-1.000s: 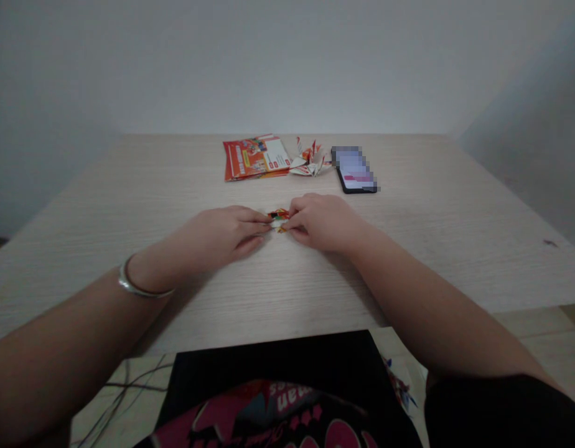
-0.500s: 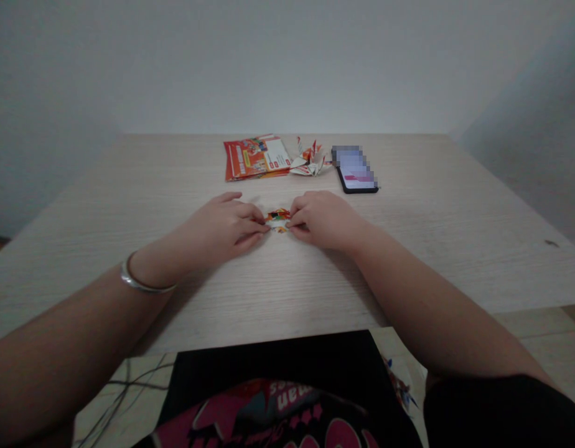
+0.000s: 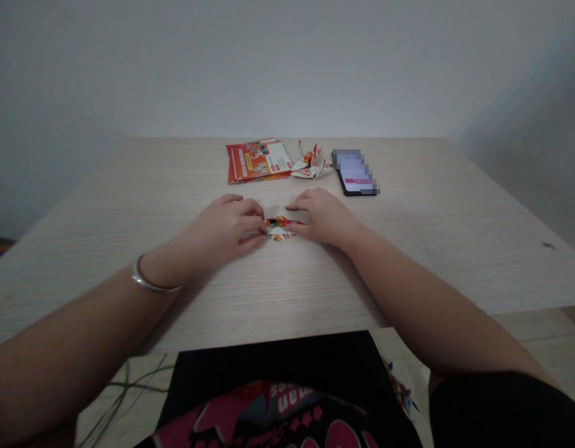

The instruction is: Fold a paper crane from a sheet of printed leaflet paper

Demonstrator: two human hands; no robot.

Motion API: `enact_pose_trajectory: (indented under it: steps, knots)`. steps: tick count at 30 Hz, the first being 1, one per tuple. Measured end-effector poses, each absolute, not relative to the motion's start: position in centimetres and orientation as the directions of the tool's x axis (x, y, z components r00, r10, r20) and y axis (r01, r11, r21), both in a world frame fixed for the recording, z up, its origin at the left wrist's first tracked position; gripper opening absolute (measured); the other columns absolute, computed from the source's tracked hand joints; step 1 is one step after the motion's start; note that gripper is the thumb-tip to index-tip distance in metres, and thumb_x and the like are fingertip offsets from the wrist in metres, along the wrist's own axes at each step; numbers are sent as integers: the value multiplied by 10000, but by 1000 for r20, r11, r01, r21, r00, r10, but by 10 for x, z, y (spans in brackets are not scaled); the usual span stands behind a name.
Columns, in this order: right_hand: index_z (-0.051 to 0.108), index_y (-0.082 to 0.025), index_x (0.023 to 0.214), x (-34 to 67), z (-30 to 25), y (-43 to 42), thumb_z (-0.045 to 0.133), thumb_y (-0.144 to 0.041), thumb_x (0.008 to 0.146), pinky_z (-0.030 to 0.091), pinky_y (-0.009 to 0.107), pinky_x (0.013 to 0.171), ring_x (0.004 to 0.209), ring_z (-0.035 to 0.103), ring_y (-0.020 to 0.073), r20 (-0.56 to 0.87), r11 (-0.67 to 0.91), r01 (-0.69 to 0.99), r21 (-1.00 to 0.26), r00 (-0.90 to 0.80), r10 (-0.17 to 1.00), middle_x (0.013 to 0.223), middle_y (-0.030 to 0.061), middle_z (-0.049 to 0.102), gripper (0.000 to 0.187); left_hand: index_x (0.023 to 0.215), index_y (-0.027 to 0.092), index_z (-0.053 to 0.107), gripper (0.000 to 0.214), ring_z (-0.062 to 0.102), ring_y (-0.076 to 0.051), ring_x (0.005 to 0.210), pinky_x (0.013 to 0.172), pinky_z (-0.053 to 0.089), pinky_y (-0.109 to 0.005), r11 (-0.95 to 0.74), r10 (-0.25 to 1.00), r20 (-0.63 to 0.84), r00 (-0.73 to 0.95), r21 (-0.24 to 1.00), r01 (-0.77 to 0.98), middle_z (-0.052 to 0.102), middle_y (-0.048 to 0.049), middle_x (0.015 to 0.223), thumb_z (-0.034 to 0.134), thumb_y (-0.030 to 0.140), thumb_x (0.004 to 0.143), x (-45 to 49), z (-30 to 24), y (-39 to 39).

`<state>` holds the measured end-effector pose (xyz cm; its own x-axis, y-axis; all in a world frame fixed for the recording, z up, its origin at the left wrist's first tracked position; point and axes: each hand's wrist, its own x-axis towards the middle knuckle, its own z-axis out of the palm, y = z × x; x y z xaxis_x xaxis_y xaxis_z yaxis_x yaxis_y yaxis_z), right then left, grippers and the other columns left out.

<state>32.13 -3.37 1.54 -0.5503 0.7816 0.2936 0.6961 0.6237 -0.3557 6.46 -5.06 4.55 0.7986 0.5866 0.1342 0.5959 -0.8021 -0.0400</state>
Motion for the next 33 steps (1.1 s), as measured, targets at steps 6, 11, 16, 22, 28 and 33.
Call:
enact_pose_trajectory:
  steps: [6, 11, 16, 22, 28, 33]
  knots:
    - [832, -186, 1144, 317, 13, -34, 783, -377, 881, 517, 495, 1027, 1129, 694, 311, 281, 691, 631, -351, -633, 721, 1204, 141, 775, 329, 1360, 82, 653, 481, 662, -354, 1175, 1068, 472, -511, -691, 692, 245, 679, -47, 721, 713, -190, 1287, 642, 356, 965, 64, 42, -57]
    - [776, -179, 1112, 314, 14, -36, 820, -312, 808, 496, 501, 1076, 1172, 684, 314, 284, 687, 595, -418, -633, 721, 1217, 135, 764, 335, 1286, 138, 722, 413, 650, -353, 1223, 1107, 441, -518, -705, 701, 155, 697, -2, 709, 727, -154, 1328, 643, 406, 983, 60, 38, -51]
    - [688, -192, 1094, 306, 21, -44, 773, -233, 780, 526, 456, 1001, 1087, 687, 277, 249, 604, 587, -539, -574, 780, 1163, 118, 759, 327, 1060, 146, 734, 271, 689, -310, 1071, 1005, 476, -447, -705, 706, 134, 695, 42, 708, 777, -122, 1077, 670, 387, 955, 62, 39, -46]
    - [650, -207, 1024, 297, 27, -54, 728, -395, 852, 527, 355, 786, 848, 670, 199, 209, 454, 490, -744, -474, 855, 998, 67, 765, 266, 934, 161, 691, 231, 696, -276, 876, 880, 474, -410, -687, 717, 166, 677, -1, 727, 733, -92, 860, 631, 379, 979, 64, 43, -47]
    - [626, -213, 853, 294, 22, -50, 648, -328, 894, 469, 305, 699, 709, 604, 152, 272, 499, 497, -710, -460, 845, 803, 15, 698, 124, 928, 162, 683, 133, 675, -243, 804, 764, 444, -364, -704, 702, 228, 675, 79, 706, 711, -64, 825, 657, 287, 963, 62, 34, -44]
    - [678, -199, 862, 295, 20, -51, 630, -277, 956, 433, 309, 712, 795, 621, 177, 379, 693, 636, -339, -582, 720, 894, 55, 741, 131, 1039, 137, 696, 133, 674, -235, 879, 771, 480, -346, -749, 661, 280, 696, 190, 635, 730, -89, 971, 662, 221, 942, 59, 28, -45]
